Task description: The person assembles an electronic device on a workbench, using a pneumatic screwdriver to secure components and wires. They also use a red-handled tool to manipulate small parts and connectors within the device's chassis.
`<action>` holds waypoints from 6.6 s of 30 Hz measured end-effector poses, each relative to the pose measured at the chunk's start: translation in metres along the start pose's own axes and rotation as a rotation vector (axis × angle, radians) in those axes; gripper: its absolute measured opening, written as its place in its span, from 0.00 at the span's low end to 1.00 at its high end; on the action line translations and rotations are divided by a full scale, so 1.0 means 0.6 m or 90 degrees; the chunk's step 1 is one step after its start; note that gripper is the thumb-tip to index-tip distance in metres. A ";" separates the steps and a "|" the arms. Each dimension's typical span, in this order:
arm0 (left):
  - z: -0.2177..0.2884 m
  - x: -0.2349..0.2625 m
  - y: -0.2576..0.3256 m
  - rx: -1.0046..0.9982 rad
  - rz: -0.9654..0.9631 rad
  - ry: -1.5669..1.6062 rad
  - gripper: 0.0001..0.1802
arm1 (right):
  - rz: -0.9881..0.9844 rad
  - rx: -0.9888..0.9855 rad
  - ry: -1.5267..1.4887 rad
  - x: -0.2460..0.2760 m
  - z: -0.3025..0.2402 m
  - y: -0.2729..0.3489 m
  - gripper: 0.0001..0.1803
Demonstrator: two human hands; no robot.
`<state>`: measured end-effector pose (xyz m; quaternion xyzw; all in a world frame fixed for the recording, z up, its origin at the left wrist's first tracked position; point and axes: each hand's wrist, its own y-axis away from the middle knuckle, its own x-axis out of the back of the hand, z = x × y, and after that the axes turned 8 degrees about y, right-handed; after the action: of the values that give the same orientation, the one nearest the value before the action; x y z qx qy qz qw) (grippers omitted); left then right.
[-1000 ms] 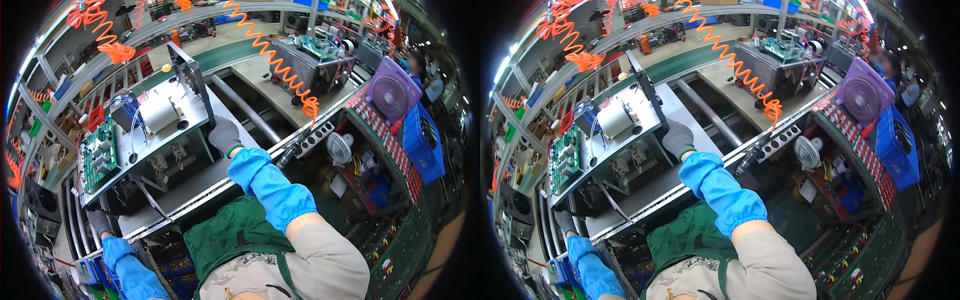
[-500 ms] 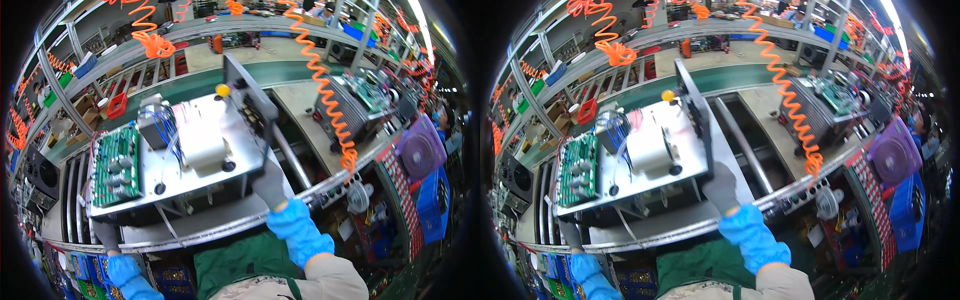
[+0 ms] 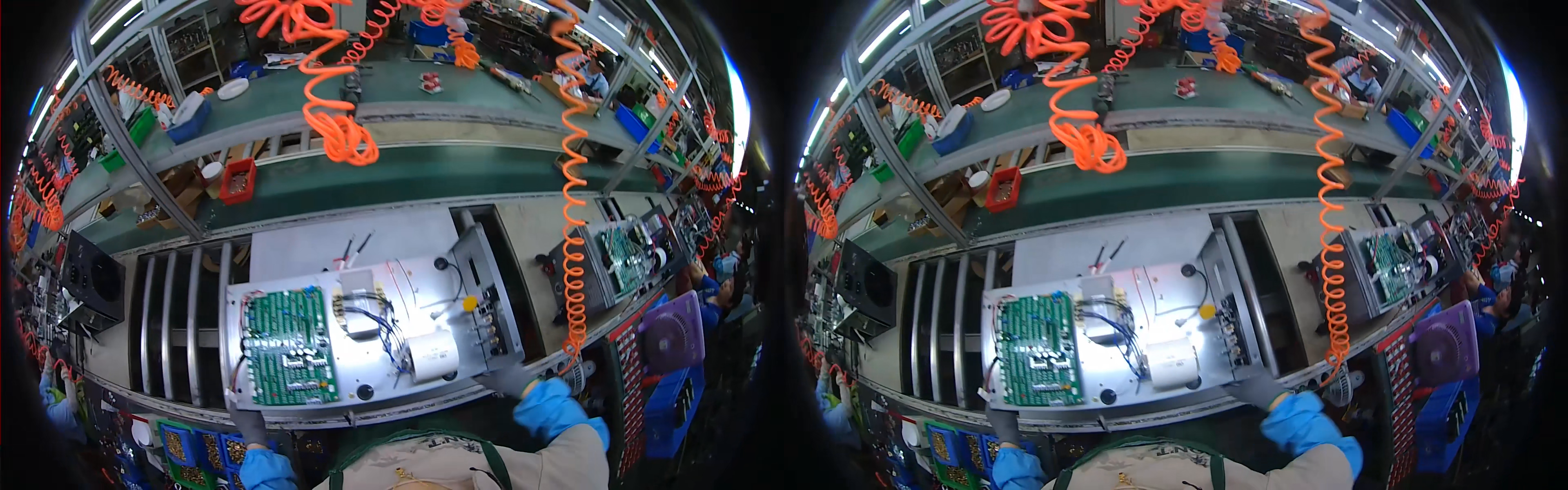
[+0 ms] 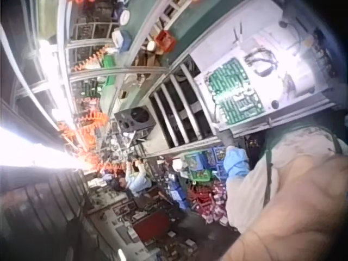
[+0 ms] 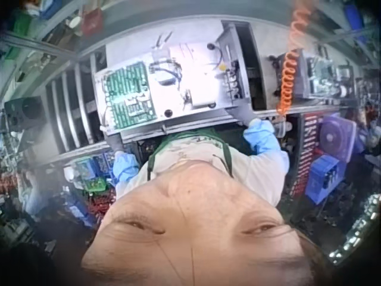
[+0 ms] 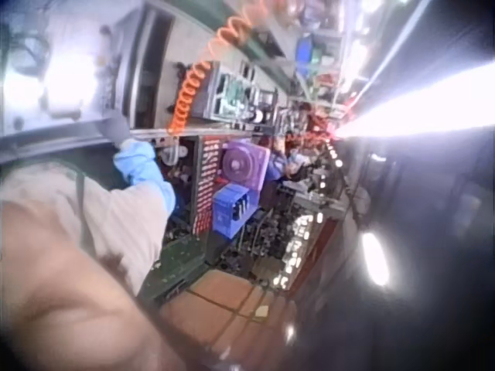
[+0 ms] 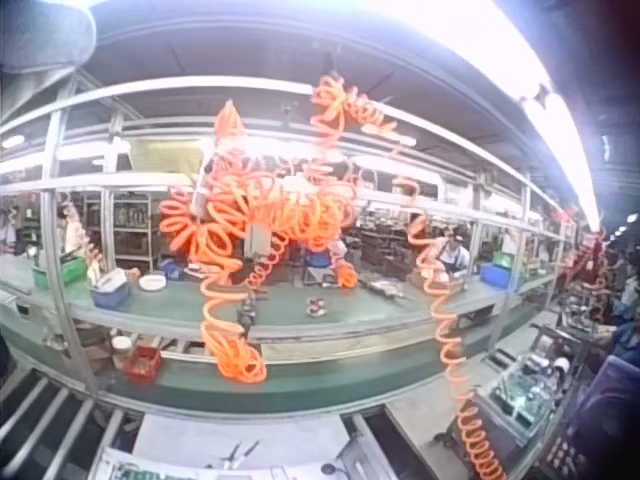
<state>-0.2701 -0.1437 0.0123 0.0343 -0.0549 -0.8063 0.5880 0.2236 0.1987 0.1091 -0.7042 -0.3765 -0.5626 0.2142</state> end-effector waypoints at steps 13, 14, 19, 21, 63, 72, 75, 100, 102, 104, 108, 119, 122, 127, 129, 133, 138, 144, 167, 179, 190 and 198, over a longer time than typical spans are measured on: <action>-0.005 -0.011 0.038 0.138 0.138 0.286 0.25 | 0.308 -0.108 0.167 0.503 0.041 -0.703 0.26; 0.006 -0.024 0.037 0.134 0.153 0.242 0.25 | 0.297 -0.198 0.199 0.509 0.027 -0.747 0.27; 0.025 -0.049 0.028 0.123 0.182 0.156 0.26 | 0.296 -0.279 0.097 0.526 0.075 -0.893 0.28; 0.024 -0.053 0.034 0.126 0.196 0.143 0.26 | 0.227 -0.318 0.138 0.519 0.087 -0.919 0.28; 0.046 -0.052 0.027 0.086 0.060 0.354 0.12 | -0.196 0.276 0.316 0.254 -0.232 -0.377 0.22; 0.028 -0.056 0.020 0.035 0.076 0.206 0.16 | -0.013 0.263 0.447 0.419 -0.326 -0.313 0.06; 0.049 -0.057 0.030 0.036 0.050 0.017 0.17 | 0.183 0.420 0.261 0.431 -0.441 -0.292 0.12; 0.099 0.464 0.026 -0.014 0.675 -0.371 0.14 | -0.003 0.183 0.094 0.307 -0.359 -0.471 0.31; 0.082 0.485 0.029 -0.022 0.669 -0.381 0.15 | -0.015 0.137 0.071 0.325 -0.356 -0.445 0.31; 0.060 0.495 0.034 0.041 0.652 -0.358 0.15 | -0.007 0.081 0.022 0.339 -0.333 -0.418 0.32; 0.056 0.502 0.043 0.057 0.621 -0.354 0.15 | 0.024 -0.069 0.340 0.376 -0.185 -0.382 0.31; 0.124 0.442 -0.056 0.165 0.249 -1.018 0.12 | 0.081 -0.279 0.045 0.308 -0.064 -0.312 0.17; 0.138 0.433 -0.071 0.199 0.227 -1.041 0.10 | 0.095 -0.258 0.044 0.298 -0.059 -0.312 0.15; 0.129 0.447 -0.059 0.183 0.288 -0.962 0.08 | 0.098 -0.236 0.039 0.300 -0.067 -0.308 0.14; 0.132 0.448 -0.054 0.170 0.321 -0.899 0.07 | 0.091 -0.229 0.020 0.300 -0.068 -0.305 0.15; 0.090 0.475 -0.083 0.053 0.404 -0.798 0.11 | 0.123 -0.186 -0.056 0.293 -0.008 -0.272 0.14; 0.023 0.635 -0.118 -0.009 0.310 0.189 0.17 | 0.112 -0.077 -0.147 0.316 -0.122 -0.236 0.28; 0.212 0.357 -0.145 -0.069 0.105 0.561 0.18 | 0.450 -0.228 -0.442 0.374 -0.158 -0.079 0.20; 0.457 -0.383 0.082 -0.034 -0.350 0.201 0.17 | 0.217 -0.782 -0.414 -0.221 0.147 0.218 0.30; 0.473 -0.493 0.187 0.008 -0.619 0.116 0.15 | 0.375 -0.405 -0.315 0.235 -0.005 0.147 0.24; 0.398 -0.513 0.286 0.324 -0.616 0.407 0.14 | 0.824 0.219 -0.962 0.350 -0.225 -0.085 0.44; 0.435 -0.468 0.234 0.068 -0.497 0.388 0.15 | 0.606 0.372 -1.066 0.380 -0.278 -0.118 0.36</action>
<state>-0.0829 0.0936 0.2866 0.3168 0.0952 -0.9154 0.2292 0.0828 0.1882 0.3641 -0.8701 -0.2084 0.3718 0.2475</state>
